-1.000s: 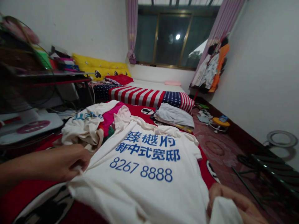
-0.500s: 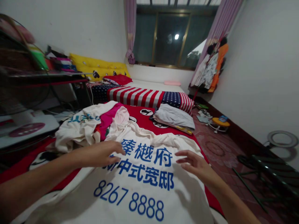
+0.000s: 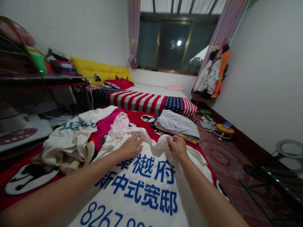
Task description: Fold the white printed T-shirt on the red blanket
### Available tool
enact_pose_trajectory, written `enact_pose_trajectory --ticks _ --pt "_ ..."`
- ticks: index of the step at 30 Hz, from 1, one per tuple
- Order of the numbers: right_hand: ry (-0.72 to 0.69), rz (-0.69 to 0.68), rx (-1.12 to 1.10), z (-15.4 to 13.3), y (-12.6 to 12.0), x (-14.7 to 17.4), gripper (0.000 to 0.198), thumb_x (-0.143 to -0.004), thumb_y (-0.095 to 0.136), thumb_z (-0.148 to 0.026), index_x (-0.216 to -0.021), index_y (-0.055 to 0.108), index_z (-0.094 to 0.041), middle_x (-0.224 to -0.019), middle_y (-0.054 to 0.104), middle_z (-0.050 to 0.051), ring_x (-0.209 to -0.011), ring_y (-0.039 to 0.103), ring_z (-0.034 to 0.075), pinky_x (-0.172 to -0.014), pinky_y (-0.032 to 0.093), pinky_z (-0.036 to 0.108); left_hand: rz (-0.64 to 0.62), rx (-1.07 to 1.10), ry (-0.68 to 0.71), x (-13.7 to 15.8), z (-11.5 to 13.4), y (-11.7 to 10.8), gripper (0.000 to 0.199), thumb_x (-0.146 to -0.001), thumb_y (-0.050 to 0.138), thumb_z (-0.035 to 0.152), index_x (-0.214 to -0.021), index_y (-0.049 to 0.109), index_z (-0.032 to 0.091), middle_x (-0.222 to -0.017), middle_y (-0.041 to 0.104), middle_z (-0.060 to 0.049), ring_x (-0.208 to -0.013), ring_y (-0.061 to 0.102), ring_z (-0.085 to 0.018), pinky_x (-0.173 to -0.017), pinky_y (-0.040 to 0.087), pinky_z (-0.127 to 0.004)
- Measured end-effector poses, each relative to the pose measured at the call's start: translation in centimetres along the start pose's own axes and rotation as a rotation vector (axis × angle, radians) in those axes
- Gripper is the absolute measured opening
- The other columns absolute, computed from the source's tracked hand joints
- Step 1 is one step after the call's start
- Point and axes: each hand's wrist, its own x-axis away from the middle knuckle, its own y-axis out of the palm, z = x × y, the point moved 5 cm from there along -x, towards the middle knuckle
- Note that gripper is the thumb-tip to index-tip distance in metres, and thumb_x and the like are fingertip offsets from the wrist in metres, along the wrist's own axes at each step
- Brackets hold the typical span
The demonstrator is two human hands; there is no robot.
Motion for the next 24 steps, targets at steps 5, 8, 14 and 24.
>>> enact_pose_trajectory --ticks 5,8,14,24 --pt "0.125 0.206 -0.163 2.7 -1.9 -2.2 0.008 -0.073 0.060 -0.018 -0.073 0.052 -0.016 -0.057 0.064 0.004 -0.046 0.061 0.013 -0.045 0.051 0.022 0.033 -0.043 -0.113 -2.4 -1.2 1.1 0.056 -0.094 0.035 0.048 -0.144 0.037 0.022 -0.153 0.027 -0.015 -0.141 0.020 -0.037 -0.110 0.018 -0.058" --pt "0.119 0.317 -0.216 4.7 -2.4 -2.1 0.012 -0.074 0.057 -0.015 -0.084 0.051 -0.016 -0.062 0.065 0.003 -0.054 0.066 0.014 -0.049 0.053 0.020 0.102 -0.072 -0.129 -2.9 -1.9 2.0 0.058 -0.093 0.032 0.055 -0.143 0.040 0.025 -0.153 0.028 -0.011 -0.142 0.018 -0.033 -0.113 0.010 -0.055" --pt "0.049 0.364 -0.267 5.9 -2.0 -1.4 0.031 -0.072 0.061 -0.021 -0.099 0.047 -0.018 -0.067 0.066 0.000 -0.061 0.069 0.016 -0.053 0.055 0.021 0.143 -0.074 -0.120 -2.7 -2.3 2.6 0.060 -0.092 0.029 0.058 -0.143 0.039 0.028 -0.153 0.029 -0.009 -0.142 0.018 -0.032 -0.113 0.011 -0.053" --pt "-0.199 0.278 0.706 3.3 -10.6 -0.3 0.032 -0.071 0.061 -0.035 -0.099 0.062 -0.018 -0.100 0.068 0.011 -0.095 0.063 0.027 -0.085 0.048 0.040 0.146 -0.047 -0.128 -2.8 -2.2 2.7 0.060 -0.092 0.031 0.056 -0.142 0.040 0.025 -0.153 0.029 -0.010 -0.142 0.018 -0.033 -0.113 0.008 -0.053"
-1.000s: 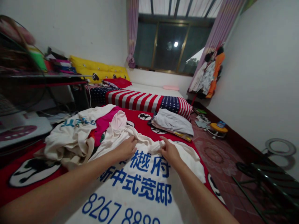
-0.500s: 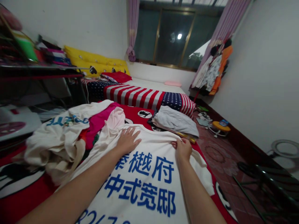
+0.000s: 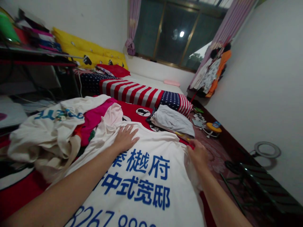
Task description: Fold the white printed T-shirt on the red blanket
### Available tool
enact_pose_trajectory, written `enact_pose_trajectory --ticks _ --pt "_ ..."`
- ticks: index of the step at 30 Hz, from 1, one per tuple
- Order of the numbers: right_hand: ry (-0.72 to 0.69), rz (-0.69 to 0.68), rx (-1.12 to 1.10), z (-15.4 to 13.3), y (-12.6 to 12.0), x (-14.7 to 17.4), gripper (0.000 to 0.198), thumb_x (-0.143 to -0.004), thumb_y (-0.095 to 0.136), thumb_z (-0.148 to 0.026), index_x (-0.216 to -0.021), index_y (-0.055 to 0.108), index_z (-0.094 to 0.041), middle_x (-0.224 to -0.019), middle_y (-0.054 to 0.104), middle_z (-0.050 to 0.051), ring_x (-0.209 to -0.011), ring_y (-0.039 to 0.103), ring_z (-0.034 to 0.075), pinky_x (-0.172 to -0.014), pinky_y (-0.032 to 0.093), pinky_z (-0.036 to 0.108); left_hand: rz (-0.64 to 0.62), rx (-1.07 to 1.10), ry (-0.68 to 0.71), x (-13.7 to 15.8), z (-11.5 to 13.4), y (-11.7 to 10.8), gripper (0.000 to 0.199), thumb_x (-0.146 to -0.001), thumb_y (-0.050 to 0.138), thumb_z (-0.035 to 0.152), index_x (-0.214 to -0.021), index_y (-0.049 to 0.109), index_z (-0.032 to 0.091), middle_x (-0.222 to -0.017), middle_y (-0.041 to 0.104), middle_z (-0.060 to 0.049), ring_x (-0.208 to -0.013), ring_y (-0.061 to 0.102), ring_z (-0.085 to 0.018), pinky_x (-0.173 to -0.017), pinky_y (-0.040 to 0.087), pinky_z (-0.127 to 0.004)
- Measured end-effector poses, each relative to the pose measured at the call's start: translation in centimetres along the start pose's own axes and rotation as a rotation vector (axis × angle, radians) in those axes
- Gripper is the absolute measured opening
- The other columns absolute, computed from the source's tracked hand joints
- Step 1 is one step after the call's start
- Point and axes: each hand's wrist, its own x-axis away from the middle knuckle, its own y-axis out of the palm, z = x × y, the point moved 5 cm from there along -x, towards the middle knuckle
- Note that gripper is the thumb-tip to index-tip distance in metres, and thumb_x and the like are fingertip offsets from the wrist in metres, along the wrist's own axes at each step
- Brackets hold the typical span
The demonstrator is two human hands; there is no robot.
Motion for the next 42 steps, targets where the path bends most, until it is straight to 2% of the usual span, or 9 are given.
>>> enact_pose_trajectory --ticks 2,5,12,16,22,27,31,35,42 --pt "-0.036 -0.089 0.268 1.6 -0.2 0.4 0.036 -0.071 0.063 -0.042 -0.097 0.066 -0.017 -0.104 0.067 0.013 -0.100 0.060 0.030 -0.086 0.045 0.040 0.005 0.004 0.003 0.0 0.0 0.0 0.060 -0.092 0.031 0.056 -0.142 0.041 0.024 -0.153 0.029 -0.011 -0.142 0.018 -0.033 -0.113 0.008 -0.054" --pt "-0.050 -0.176 0.345 2.8 -0.1 1.0 0.036 -0.074 0.057 -0.047 -0.088 0.067 -0.015 -0.101 0.067 0.014 -0.096 0.061 0.028 -0.079 0.045 0.034 0.012 0.013 0.015 0.0 0.0 -0.1 0.060 -0.092 0.031 0.056 -0.141 0.042 0.024 -0.152 0.030 -0.011 -0.141 0.020 -0.034 -0.113 0.009 -0.054" --pt "0.127 0.131 0.185 4.9 -6.7 0.4 0.041 -0.073 0.045 -0.055 -0.075 0.064 -0.018 -0.072 0.066 0.010 -0.072 0.062 0.027 -0.063 0.043 0.032 0.132 0.081 0.064 0.4 0.2 -1.4 0.051 -0.095 0.034 0.049 -0.138 0.046 0.025 -0.149 0.035 -0.012 -0.138 0.026 -0.033 -0.112 0.018 -0.053" --pt "0.219 0.076 0.323 8.6 -8.6 1.0 0.041 -0.071 0.048 -0.057 -0.067 0.065 -0.020 -0.068 0.067 0.013 -0.067 0.062 0.030 -0.056 0.042 0.035 0.078 0.108 0.115 0.4 0.5 -1.3 0.049 -0.095 0.034 0.050 -0.136 0.048 0.026 -0.146 0.042 -0.010 -0.138 0.028 -0.032 -0.112 0.020 -0.053" --pt "0.203 -0.369 0.721 9.0 -5.0 2.1 0.021 -0.073 0.058 -0.035 -0.065 0.068 -0.019 -0.081 0.070 0.017 -0.077 0.068 0.034 -0.059 0.045 0.036 -0.024 0.097 0.127 0.8 0.7 -1.1 0.055 -0.092 0.038 0.057 -0.139 0.046 0.029 -0.150 0.035 -0.009 -0.141 0.021 -0.035 -0.113 0.015 -0.053" --pt "-0.001 -0.173 0.697 1.3 -2.3 -0.9 0.026 -0.080 0.052 -0.028 -0.098 0.069 -0.019 -0.103 0.068 0.017 -0.093 0.066 0.031 -0.070 0.047 0.038 -0.054 0.089 0.119 0.8 0.9 -1.2 0.057 -0.091 0.038 0.057 -0.141 0.043 0.029 -0.152 0.031 -0.010 -0.142 0.018 -0.036 -0.113 0.013 -0.053" --pt "0.113 -0.188 0.161 -2.4 2.3 -2.4 0.042 -0.075 0.063 -0.038 -0.110 0.063 -0.015 -0.073 0.069 0.009 -0.064 0.065 0.021 -0.058 0.046 0.029 -0.055 0.087 0.124 0.9 1.0 -1.2 0.057 -0.092 0.038 0.057 -0.141 0.042 0.029 -0.153 0.030 -0.010 -0.142 0.017 -0.035 -0.113 0.013 -0.053" --pt "0.189 -0.216 -0.125 -3.7 6.1 -2.6 0.037 -0.072 0.065 -0.038 -0.096 0.066 -0.010 -0.047 0.058 0.001 -0.039 0.052 0.014 -0.043 0.039 0.023 -0.056 0.092 0.123 0.9 0.9 -1.2 0.057 -0.091 0.037 0.058 -0.141 0.042 0.030 -0.153 0.030 -0.010 -0.142 0.017 -0.035 -0.113 0.013 -0.053" --pt "0.201 -0.119 -0.016 -3.4 6.0 -3.3 0.020 -0.073 0.053 -0.025 -0.065 0.066 -0.012 -0.052 0.062 0.007 -0.054 0.061 0.020 -0.055 0.047 0.028 -0.053 0.098 0.148 0.7 0.9 -0.7 0.057 -0.091 0.036 0.060 -0.141 0.040 0.034 -0.154 0.027 -0.008 -0.143 0.014 -0.034 -0.113 0.012 -0.055"
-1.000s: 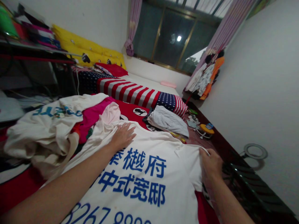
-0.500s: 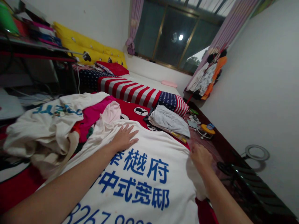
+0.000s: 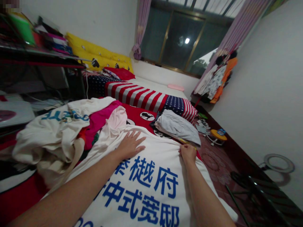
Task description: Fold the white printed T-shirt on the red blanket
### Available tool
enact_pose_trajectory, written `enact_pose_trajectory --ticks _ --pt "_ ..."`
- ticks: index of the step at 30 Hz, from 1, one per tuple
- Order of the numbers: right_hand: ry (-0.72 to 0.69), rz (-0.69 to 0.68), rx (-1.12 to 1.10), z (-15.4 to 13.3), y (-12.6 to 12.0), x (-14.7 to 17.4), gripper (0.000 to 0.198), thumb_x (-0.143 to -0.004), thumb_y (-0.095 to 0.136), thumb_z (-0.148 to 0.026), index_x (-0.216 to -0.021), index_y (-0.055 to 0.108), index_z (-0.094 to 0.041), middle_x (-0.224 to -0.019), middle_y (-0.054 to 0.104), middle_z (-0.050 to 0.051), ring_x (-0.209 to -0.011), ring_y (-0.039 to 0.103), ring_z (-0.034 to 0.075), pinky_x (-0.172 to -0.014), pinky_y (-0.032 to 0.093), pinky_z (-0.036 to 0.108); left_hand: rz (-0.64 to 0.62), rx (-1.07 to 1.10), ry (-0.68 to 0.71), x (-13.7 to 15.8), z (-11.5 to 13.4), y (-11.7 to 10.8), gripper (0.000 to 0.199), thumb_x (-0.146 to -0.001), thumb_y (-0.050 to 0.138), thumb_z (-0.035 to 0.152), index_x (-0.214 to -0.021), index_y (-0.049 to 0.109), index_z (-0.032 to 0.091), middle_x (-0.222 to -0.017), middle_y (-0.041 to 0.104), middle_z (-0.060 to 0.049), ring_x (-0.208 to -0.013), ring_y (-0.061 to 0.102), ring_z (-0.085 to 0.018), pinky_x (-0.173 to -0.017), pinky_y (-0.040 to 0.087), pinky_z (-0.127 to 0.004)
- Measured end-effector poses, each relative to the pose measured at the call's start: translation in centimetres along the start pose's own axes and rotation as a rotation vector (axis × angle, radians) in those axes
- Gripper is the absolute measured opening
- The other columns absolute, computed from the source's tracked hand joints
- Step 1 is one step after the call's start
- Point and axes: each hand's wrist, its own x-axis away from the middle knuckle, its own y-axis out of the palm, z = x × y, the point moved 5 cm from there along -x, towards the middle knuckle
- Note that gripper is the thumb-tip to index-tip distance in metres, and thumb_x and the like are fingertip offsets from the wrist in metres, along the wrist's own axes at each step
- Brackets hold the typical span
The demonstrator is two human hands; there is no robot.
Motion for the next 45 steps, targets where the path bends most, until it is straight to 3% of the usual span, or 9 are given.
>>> enact_pose_trajectory --ticks 2,5,10,13,19,26,39,42,45 --pt "-0.005 0.003 0.080 -0.6 -0.2 -0.1 0.015 -0.069 0.055 -0.018 -0.068 0.068 -0.011 -0.060 0.066 0.011 -0.068 0.065 0.025 -0.067 0.048 0.033 -0.006 -0.005 -0.004 0.0 0.0 0.0 0.057 -0.091 0.036 0.060 -0.142 0.040 0.034 -0.154 0.027 -0.007 -0.143 0.013 -0.034 -0.113 0.012 -0.055" --pt "-0.025 0.042 0.157 -2.2 -0.2 0.9 0.034 -0.071 0.056 -0.017 -0.102 0.068 -0.009 -0.092 0.070 0.017 -0.094 0.064 0.031 -0.083 0.046 0.039 -0.012 -0.004 -0.018 0.0 0.0 0.0 0.058 -0.091 0.036 0.060 -0.142 0.039 0.033 -0.155 0.026 -0.008 -0.143 0.012 -0.033 -0.114 0.011 -0.054" --pt "-0.523 -0.089 0.253 -5.9 3.3 6.4 0.052 -0.090 0.043 -0.040 -0.137 0.046 -0.015 -0.141 0.048 0.012 -0.129 0.043 0.025 -0.106 0.034 0.039 -0.033 0.005 -0.025 -0.1 0.1 0.0 0.059 -0.091 0.035 0.061 -0.143 0.038 0.033 -0.155 0.024 -0.007 -0.144 0.011 -0.033 -0.114 0.009 -0.054" --pt "-0.595 -0.246 0.459 -6.1 5.7 8.6 0.057 -0.095 0.033 -0.047 -0.145 0.036 -0.021 -0.154 0.027 0.008 -0.142 0.023 0.027 -0.112 0.023 0.050 -0.026 0.005 -0.024 -0.1 0.1 -0.1 0.059 -0.091 0.034 0.062 -0.143 0.038 0.034 -0.155 0.024 -0.007 -0.144 0.011 -0.033 -0.114 0.009 -0.054" --pt "-0.395 -0.397 0.558 -7.7 4.8 10.4 0.063 -0.095 0.033 -0.050 -0.149 0.026 -0.019 -0.157 0.019 0.010 -0.144 0.015 0.031 -0.109 0.022 0.059 -0.056 -0.008 -0.019 0.0 0.0 -0.2 0.059 -0.091 0.032 0.061 -0.143 0.037 0.034 -0.155 0.024 -0.007 -0.144 0.013 -0.032 -0.114 0.010 -0.054" --pt "-0.455 -0.250 0.485 -9.5 5.4 16.6 0.059 -0.096 0.029 -0.048 -0.148 0.029 -0.021 -0.157 0.020 0.006 -0.144 0.014 0.027 -0.112 0.019 0.055 -0.038 -0.019 -0.002 0.0 0.0 -0.4 0.058 -0.091 0.034 0.060 -0.142 0.039 0.032 -0.154 0.027 -0.009 -0.143 0.017 -0.033 -0.113 0.013 -0.055" --pt "-0.483 -0.202 0.410 -8.6 5.7 16.2 0.056 -0.094 0.036 -0.049 -0.144 0.038 -0.024 -0.154 0.028 0.005 -0.142 0.022 0.027 -0.110 0.024 0.053 -0.131 -0.109 -0.001 0.5 0.6 -0.4 0.062 -0.095 0.023 0.057 -0.148 0.027 0.026 -0.157 0.016 -0.011 -0.143 0.010 -0.034 -0.113 0.011 -0.056" --pt "-0.484 -0.206 0.380 -8.5 5.7 16.1 0.056 -0.094 0.037 -0.049 -0.143 0.039 -0.023 -0.154 0.029 0.005 -0.142 0.022 0.027 -0.110 0.024 0.053 -0.221 -0.145 0.080 1.4 0.6 -1.8 0.063 -0.093 0.032 0.056 -0.146 0.031 0.023 -0.154 0.024 -0.013 -0.141 0.022 -0.033 -0.111 0.022 -0.051" --pt "-0.483 -0.210 0.355 -8.4 5.7 16.1 0.056 -0.094 0.037 -0.049 -0.142 0.040 -0.023 -0.154 0.029 0.006 -0.142 0.022 0.027 -0.110 0.023 0.054 -0.268 -0.189 0.174 3.0 -0.3 -4.9 0.049 -0.084 0.053 0.053 -0.128 0.054 0.030 -0.141 0.047 -0.005 -0.127 0.044 -0.025 -0.102 0.038 -0.036"
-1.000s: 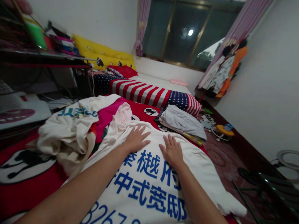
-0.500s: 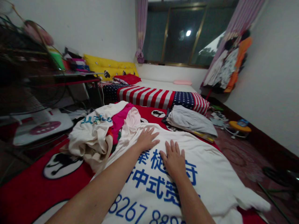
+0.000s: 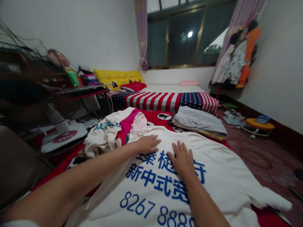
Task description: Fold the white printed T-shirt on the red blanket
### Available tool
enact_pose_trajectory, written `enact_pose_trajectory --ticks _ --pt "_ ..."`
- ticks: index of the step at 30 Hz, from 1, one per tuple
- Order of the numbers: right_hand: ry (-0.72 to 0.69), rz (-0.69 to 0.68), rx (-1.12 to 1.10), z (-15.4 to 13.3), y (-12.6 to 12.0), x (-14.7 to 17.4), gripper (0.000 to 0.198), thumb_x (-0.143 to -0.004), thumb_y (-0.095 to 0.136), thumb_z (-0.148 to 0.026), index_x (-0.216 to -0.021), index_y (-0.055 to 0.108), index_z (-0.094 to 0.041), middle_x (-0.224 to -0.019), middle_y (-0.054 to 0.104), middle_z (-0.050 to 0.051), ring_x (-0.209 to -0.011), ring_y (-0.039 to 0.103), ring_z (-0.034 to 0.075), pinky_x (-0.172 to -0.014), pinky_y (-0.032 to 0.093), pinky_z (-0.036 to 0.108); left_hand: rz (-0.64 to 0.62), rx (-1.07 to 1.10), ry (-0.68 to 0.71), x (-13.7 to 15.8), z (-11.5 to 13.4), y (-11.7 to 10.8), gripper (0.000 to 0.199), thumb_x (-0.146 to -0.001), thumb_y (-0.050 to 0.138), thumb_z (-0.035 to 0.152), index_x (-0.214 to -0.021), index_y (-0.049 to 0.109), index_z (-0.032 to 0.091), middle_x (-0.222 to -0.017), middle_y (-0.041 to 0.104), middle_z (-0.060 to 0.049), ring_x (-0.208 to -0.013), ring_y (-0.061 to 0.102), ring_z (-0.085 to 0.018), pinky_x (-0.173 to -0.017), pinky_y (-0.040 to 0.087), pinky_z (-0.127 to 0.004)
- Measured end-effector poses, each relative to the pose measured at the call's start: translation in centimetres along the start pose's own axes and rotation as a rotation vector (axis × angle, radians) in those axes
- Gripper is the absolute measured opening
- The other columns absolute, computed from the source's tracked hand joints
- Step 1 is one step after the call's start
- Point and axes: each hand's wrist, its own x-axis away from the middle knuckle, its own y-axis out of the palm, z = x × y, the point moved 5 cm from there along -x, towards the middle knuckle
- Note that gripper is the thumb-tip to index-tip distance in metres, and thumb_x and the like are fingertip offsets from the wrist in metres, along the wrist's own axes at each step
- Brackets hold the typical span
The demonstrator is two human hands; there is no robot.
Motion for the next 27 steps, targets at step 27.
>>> enact_pose_trajectory --ticks 27 --pt "0.013 0.014 -0.046 -0.2 -0.1 0.0 0.055 -0.094 0.037 -0.048 -0.141 0.042 -0.021 -0.154 0.029 0.007 -0.142 0.020 0.028 -0.111 0.018 0.054 0.691 0.737 -0.737 16.8 -15.2 -8.1 0.039 -0.055 0.065 0.032 -0.090 0.061 0.017 -0.083 0.069 -0.004 -0.069 0.064 -0.019 -0.053 0.049 -0.024"
